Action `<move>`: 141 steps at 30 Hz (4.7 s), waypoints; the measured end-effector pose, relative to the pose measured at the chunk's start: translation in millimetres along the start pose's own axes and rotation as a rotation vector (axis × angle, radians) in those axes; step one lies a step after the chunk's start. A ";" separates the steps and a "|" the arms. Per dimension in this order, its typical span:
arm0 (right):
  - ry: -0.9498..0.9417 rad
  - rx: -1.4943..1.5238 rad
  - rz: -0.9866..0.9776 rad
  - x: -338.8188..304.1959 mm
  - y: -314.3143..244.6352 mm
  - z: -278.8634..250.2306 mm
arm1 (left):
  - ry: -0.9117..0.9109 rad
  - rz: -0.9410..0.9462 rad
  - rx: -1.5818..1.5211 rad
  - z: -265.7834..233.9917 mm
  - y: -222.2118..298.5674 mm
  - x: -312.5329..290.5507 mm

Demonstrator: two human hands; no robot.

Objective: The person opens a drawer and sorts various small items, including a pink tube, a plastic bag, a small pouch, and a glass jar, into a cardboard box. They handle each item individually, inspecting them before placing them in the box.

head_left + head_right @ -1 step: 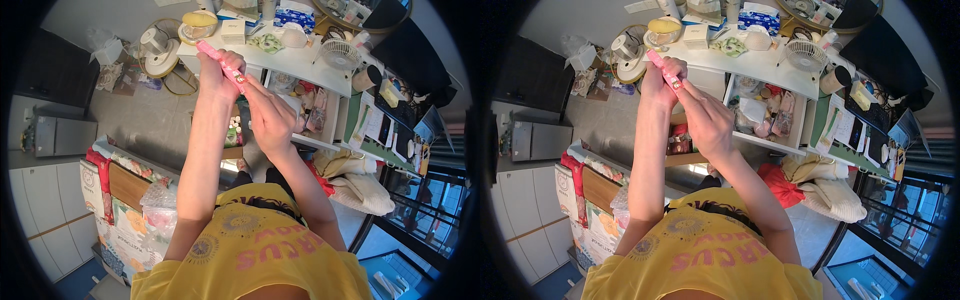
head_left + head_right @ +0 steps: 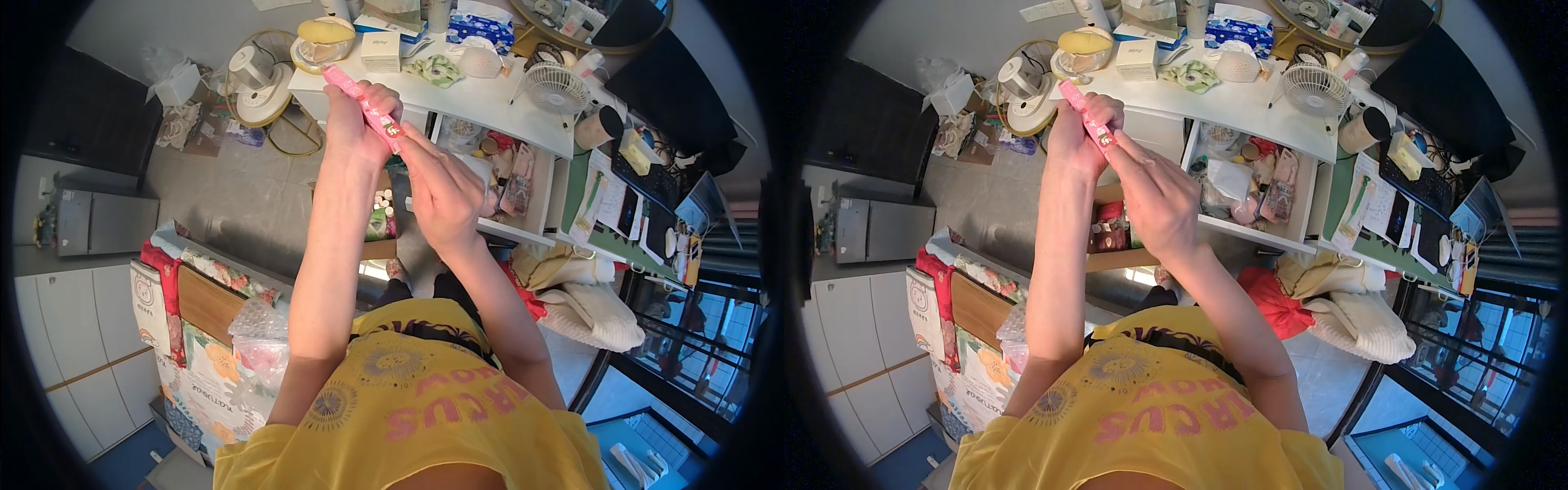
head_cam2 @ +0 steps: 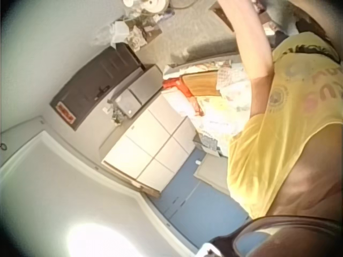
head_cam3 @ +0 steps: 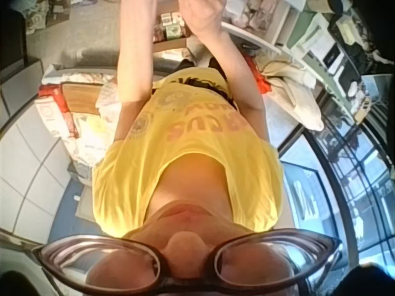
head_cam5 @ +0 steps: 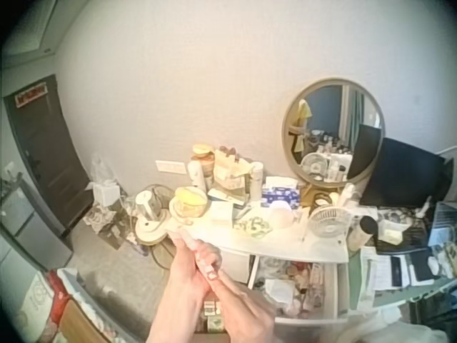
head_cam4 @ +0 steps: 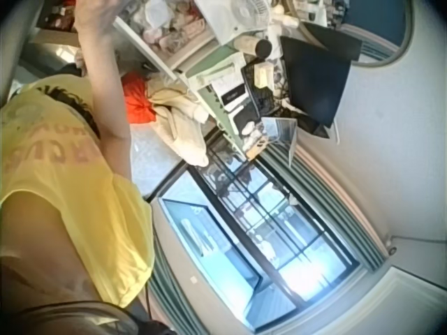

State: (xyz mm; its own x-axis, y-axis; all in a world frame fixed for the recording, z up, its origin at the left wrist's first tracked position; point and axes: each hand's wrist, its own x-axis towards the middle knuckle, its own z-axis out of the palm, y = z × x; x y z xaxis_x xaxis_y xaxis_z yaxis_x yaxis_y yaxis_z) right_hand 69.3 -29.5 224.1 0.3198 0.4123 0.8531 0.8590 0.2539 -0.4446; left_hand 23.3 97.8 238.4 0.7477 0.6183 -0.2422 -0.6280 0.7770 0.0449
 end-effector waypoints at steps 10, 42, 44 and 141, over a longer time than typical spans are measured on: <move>-0.194 0.285 0.294 11.8 -0.6 -20.5 | -0.086 -0.389 -0.096 -13.1 -15.1 -4.1; -0.574 0.447 0.773 -97.6 58.6 -32.2 | 0.265 -0.681 0.337 -103.5 -27.7 -85.1; -0.703 0.281 1.121 -116.2 77.0 -56.4 | 0.433 -0.676 0.370 -127.7 -33.9 -83.5; -1.085 -0.587 1.503 -580.0 236.6 387.8 | 0.724 -0.294 0.976 -772.0 170.7 76.0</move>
State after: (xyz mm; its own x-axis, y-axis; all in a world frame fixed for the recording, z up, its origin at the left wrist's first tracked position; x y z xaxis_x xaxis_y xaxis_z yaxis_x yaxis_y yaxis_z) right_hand -68.1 130.7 -481.7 0.6587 0.3177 -0.6821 0.2426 -0.9478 -0.2071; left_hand -193.7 186.0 -520.6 0.3472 0.4401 -0.8281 0.1965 0.8293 0.5231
